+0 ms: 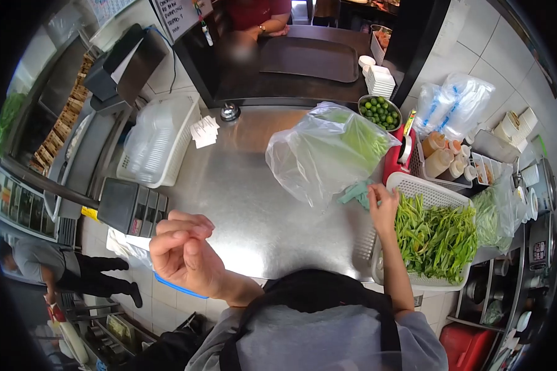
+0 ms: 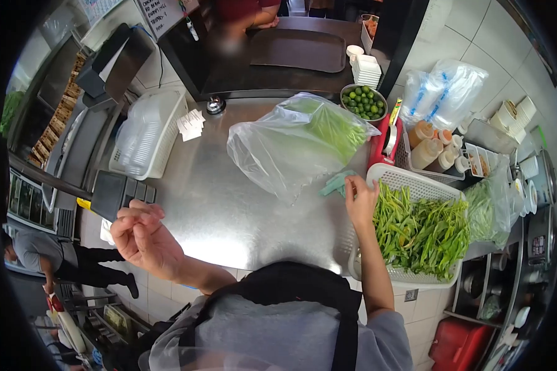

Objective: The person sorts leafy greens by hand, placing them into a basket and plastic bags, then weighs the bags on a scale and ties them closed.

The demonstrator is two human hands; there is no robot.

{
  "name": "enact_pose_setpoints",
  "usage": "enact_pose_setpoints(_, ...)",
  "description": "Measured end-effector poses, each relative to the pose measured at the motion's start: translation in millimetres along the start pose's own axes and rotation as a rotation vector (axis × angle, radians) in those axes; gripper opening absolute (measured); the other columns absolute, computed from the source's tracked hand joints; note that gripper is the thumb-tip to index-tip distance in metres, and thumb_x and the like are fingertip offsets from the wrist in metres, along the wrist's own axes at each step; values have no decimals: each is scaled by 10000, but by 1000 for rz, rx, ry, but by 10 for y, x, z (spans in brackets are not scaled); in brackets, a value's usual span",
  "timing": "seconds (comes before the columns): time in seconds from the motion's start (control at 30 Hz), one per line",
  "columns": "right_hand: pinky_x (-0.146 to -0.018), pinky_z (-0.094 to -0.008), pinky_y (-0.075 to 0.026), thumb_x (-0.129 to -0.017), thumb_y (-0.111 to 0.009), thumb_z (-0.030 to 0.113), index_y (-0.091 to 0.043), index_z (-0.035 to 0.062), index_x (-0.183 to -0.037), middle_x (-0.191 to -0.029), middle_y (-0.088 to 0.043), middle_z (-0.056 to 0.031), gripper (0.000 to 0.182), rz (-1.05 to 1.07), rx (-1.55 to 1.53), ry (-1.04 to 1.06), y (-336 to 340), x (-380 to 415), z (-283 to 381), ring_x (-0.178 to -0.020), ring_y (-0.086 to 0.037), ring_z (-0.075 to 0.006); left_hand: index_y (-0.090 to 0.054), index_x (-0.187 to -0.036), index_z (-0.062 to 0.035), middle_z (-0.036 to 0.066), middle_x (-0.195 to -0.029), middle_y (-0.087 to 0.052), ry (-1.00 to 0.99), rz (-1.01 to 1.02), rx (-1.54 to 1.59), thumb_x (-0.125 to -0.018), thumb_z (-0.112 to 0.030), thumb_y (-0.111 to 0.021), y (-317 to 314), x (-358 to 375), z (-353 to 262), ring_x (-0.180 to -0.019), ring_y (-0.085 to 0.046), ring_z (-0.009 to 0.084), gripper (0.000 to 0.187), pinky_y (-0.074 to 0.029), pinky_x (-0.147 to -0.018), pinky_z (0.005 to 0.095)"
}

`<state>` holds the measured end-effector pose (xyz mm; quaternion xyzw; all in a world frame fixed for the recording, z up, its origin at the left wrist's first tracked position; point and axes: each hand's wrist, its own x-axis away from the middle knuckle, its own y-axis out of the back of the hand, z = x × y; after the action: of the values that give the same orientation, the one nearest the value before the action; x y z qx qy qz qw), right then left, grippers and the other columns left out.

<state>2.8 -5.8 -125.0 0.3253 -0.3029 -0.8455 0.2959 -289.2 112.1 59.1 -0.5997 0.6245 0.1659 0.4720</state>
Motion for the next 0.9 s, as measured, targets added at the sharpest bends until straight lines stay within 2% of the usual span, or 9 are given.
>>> enact_pose_setpoints(0.1,-1005,-468,-228,-843,-563,185,-613,93,-803,-606,-601,-30,111,48,-79,-58,-108,-123,-123,-536,-568,-164,-519,-840,-6,95,-661,-526,-42,39,37,-815,-144,-649,-5,15,-18,-551,-468,172,191,-422,-437,260)
enact_pose_setpoints(0.33,-1020,-476,-197,-838,-558,167,-608,90,-800,-598,-612,-11,99,56,-147,-96,-112,-137,-113,-535,-572,-156,-524,-819,2,107,-653,-535,-22,47,143,-841,-186,-623,-57,14,-95,-550,-480,176,213,-440,-440,269)
enact_pose_setpoints(0.43,-1024,-484,-185,-839,-558,169,-611,89,-814,-601,-618,-11,99,65,-147,-97,-133,-137,-146,-544,-578,-152,-527,-820,-41,95,-625,-528,-325,-6,193,-829,-259,-645,-252,-119,-242,-542,-469,172,248,-472,-529,274)
enact_pose_setpoints(0.47,-1024,-485,-183,-841,-558,171,-612,89,-813,-600,-618,-10,102,60,-152,-91,-142,-171,-142,-545,-579,-151,-514,-818,-44,96,-688,-546,-411,-138,227,-829,-301,-639,-489,-162,-331,-601,-483,173,286,-468,-570,269)
enact_pose_setpoints(0.53,-1023,-488,-178,-845,-558,176,-613,89,-811,-599,-618,-10,108,73,-153,-90,-147,-139,-164,-549,-581,-148,-453,-983,-104,109,-955,-505,-474,-21,310,-813,-336,-646,-605,-175,-487,-867,-435,227,347,-394,-734,381)
enact_pose_setpoints(0.6,-1022,-490,-177,-848,-559,182,-614,88,-808,-597,-618,-11,116,87,-192,-115,-161,-134,-200,-553,-586,-147,-358,-1317,-217,132,-1362,-388,-421,484,415,-782,-322,-673,-359,-137,-610,-1282,-310,336,630,-253,-978,616)
enact_pose_setpoints(0.7,-1020,-489,-179,-851,-560,191,-617,90,-804,-596,-619,-11,126,94,-163,-103,-152,-129,-169,-558,-589,-147,-462,-1142,-212,62,-1132,-498,-214,608,547,-763,-270,-693,-158,-16,-530,-1080,-472,310,448,-347,-927,529)
enact_pose_setpoints(0.8,-1019,-489,-181,-852,-559,197,-619,92,-805,-598,-620,-11,130,87,-136,-88,-141,-119,-173,-556,-585,-148,-466,-983,-134,75,-881,-529,-136,461,364,-726,-328,-745,-403,13,-594,-820,-581,250,426,-509,-726,376)
enact_pose_setpoints(0.9,-1018,-492,-181,-854,-557,201,-620,93,-807,-603,-621,-12,134,91,-143,-84,-142,-156,-158,-558,-584,-149,-471,-974,-145,55,-833,-555,-123,482,387,-711,-288,-761,-410,-11,-612,-843,-582,223,417,-497,-758,394)
